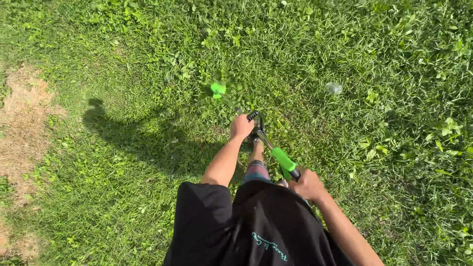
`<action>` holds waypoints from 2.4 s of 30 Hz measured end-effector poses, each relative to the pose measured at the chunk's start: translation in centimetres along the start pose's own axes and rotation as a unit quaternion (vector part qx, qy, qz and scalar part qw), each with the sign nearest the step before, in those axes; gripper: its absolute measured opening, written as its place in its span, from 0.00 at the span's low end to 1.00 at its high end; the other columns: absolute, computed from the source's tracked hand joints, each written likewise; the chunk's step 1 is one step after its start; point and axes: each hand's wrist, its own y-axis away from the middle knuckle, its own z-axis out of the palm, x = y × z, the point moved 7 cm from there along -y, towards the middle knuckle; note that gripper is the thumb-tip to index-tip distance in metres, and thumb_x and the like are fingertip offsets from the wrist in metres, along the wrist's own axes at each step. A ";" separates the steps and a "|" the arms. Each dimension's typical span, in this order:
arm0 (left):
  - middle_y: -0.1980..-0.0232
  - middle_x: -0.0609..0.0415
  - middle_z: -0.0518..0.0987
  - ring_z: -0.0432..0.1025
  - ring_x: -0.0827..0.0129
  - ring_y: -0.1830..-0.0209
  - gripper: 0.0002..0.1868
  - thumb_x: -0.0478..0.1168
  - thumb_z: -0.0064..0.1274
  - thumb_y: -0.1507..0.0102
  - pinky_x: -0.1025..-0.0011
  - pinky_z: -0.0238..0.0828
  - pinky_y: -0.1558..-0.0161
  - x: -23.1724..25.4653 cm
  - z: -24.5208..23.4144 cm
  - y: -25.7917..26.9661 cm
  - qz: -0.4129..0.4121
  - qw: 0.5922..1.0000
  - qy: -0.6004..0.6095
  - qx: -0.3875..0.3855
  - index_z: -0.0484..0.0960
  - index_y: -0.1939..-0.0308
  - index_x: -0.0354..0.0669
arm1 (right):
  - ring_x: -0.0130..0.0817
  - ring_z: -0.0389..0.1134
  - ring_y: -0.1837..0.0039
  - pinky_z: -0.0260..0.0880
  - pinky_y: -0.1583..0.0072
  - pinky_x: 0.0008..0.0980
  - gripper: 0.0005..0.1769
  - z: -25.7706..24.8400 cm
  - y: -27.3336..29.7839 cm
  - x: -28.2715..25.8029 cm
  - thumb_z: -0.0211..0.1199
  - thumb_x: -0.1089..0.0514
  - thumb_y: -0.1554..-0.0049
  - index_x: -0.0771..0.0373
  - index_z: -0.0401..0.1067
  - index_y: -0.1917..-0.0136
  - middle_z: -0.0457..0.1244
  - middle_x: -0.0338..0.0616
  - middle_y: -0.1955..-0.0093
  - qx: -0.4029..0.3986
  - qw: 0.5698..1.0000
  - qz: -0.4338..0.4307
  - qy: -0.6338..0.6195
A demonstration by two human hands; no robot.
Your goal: Trimming grass with a string trimmer.
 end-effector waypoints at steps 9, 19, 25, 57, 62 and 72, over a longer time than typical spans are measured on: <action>0.67 0.47 0.83 0.79 0.53 0.67 0.12 0.49 0.57 0.38 0.55 0.75 0.63 3.5 -6.2 -9.5 0.011 0.996 -0.088 0.000 0.86 0.63 0.45 | 0.47 0.69 0.67 0.69 0.57 0.46 0.13 -1.2 -8.4 -4.9 0.63 0.53 0.56 0.61 0.74 0.58 0.66 0.53 0.70 0.003 1.000 0.025 -0.004; 0.72 0.55 0.79 0.75 0.65 0.78 0.12 0.47 0.54 0.38 0.61 0.74 0.74 18.8 6.3 -13.5 0.127 0.962 -0.069 -0.233 0.83 0.58 0.44 | 0.54 0.73 0.59 0.72 0.52 0.48 0.22 -5.1 -3.0 -4.2 0.64 0.49 0.53 0.55 0.75 0.45 0.70 0.55 0.64 0.168 0.964 0.203 -0.037; 0.72 0.55 0.78 0.73 0.68 0.76 0.20 0.53 0.60 0.42 0.66 0.73 0.74 26.4 11.0 -11.6 0.214 0.931 -0.080 -0.285 0.84 0.58 0.40 | 0.56 0.74 0.57 0.73 0.51 0.49 0.20 -6.1 -0.8 -2.8 0.64 0.51 0.52 0.57 0.76 0.46 0.70 0.58 0.63 0.223 0.936 0.270 -0.042; 0.72 0.55 0.78 0.72 0.66 0.79 0.10 0.45 0.56 0.40 0.63 0.70 0.78 45.3 28.8 -10.4 0.240 0.908 -0.144 -0.312 0.82 0.61 0.45 | 0.47 0.73 0.60 0.73 0.51 0.45 0.17 -24.1 2.1 10.1 0.67 0.49 0.50 0.60 0.76 0.50 0.70 0.54 0.65 0.218 0.890 0.361 -0.174; 0.73 0.56 0.77 0.71 0.68 0.77 0.10 0.47 0.55 0.40 0.66 0.68 0.75 51.0 31.3 -4.6 0.274 0.871 -0.149 -0.380 0.84 0.63 0.47 | 0.49 0.74 0.59 0.73 0.50 0.46 0.20 -24.0 5.5 11.9 0.64 0.53 0.52 0.54 0.75 0.45 0.71 0.54 0.65 0.248 0.873 0.386 -0.165; 0.72 0.54 0.80 0.73 0.63 0.75 0.10 0.48 0.51 0.39 0.60 0.68 0.72 51.2 30.3 -10.7 0.275 0.893 -0.110 -0.339 0.84 0.61 0.52 | 0.54 0.73 0.56 0.72 0.49 0.48 0.21 -25.3 0.0 12.7 0.66 0.53 0.56 0.54 0.74 0.48 0.70 0.55 0.62 0.269 0.894 0.324 -0.155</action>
